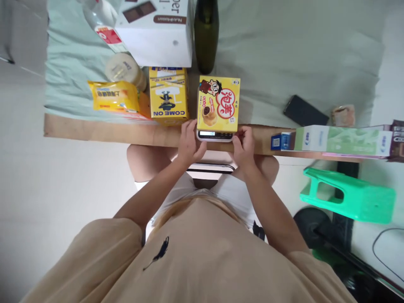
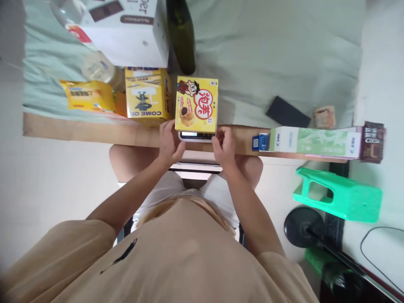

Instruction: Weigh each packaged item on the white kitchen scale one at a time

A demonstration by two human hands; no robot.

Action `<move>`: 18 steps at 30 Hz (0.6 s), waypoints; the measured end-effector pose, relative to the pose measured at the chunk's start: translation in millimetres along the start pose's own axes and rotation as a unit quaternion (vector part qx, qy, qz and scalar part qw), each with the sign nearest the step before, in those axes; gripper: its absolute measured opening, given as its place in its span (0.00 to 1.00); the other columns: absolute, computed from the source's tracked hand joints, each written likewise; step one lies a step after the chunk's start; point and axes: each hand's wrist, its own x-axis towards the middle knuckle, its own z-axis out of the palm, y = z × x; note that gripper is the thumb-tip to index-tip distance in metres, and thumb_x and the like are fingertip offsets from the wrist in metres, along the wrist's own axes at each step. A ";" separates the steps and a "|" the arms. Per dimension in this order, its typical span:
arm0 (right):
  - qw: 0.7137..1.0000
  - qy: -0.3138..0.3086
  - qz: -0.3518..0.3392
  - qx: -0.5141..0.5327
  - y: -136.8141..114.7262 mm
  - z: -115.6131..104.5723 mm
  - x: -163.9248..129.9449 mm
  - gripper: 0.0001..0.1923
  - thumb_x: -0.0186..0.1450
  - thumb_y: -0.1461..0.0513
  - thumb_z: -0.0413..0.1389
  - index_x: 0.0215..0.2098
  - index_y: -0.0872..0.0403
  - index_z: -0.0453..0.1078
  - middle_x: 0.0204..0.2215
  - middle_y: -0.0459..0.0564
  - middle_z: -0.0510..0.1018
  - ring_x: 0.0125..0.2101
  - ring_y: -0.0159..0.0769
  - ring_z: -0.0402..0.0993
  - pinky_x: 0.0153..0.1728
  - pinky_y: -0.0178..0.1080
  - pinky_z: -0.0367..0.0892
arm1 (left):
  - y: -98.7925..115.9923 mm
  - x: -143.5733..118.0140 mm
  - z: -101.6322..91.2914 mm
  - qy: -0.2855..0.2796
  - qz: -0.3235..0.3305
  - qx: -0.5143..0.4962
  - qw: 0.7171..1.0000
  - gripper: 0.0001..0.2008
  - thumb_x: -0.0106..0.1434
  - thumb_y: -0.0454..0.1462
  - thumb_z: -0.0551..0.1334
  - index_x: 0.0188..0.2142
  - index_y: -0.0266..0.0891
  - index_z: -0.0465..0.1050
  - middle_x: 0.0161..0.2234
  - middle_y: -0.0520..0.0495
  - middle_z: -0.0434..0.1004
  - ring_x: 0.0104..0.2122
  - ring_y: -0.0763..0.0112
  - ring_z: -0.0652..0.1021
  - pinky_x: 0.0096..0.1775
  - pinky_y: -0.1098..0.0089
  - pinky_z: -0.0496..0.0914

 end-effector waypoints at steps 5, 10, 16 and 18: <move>0.999 0.008 -0.010 0.044 1.2 2.4 -0.4 0.17 0.68 0.51 0.53 0.48 0.52 0.64 0.41 0.51 0.73 0.40 0.34 0.71 0.45 0.41 0.72 | 14.9 0.9 -0.7 -0.012 -0.052 -0.056 0.997 0.41 0.70 0.60 0.52 0.73 0.40 0.48 0.68 0.31 0.61 0.69 0.51 0.65 0.71 0.51 0.61; 1.000 -0.008 -0.017 0.024 -5.7 1.3 -2.8 0.32 0.69 0.48 0.53 0.68 0.48 0.58 0.66 0.57 0.67 0.66 0.43 0.65 0.70 0.55 0.61 | 19.2 5.8 2.9 -0.031 -0.071 -0.142 0.987 0.41 0.72 0.59 0.50 0.76 0.46 0.39 0.75 0.35 0.49 0.75 0.52 0.57 0.75 0.53 0.56; 0.995 -0.066 -0.043 0.067 -22.4 10.6 -10.1 0.41 0.71 0.43 0.51 0.75 0.46 0.45 0.74 0.55 0.56 0.74 0.44 0.55 0.76 0.56 0.55 | 32.6 9.3 3.3 -0.033 -0.059 -0.160 0.985 0.38 0.73 0.57 0.49 0.76 0.50 0.41 0.77 0.39 0.43 0.77 0.52 0.51 0.76 0.50 0.53; 0.995 -0.055 -0.049 0.072 -31.0 11.8 -11.8 0.42 0.70 0.41 0.50 0.75 0.49 0.46 0.74 0.57 0.55 0.74 0.46 0.55 0.76 0.55 0.56 | 42.3 13.2 -2.4 -0.018 -0.045 -0.160 0.986 0.38 0.73 0.58 0.49 0.76 0.51 0.42 0.78 0.40 0.42 0.78 0.53 0.49 0.76 0.50 0.52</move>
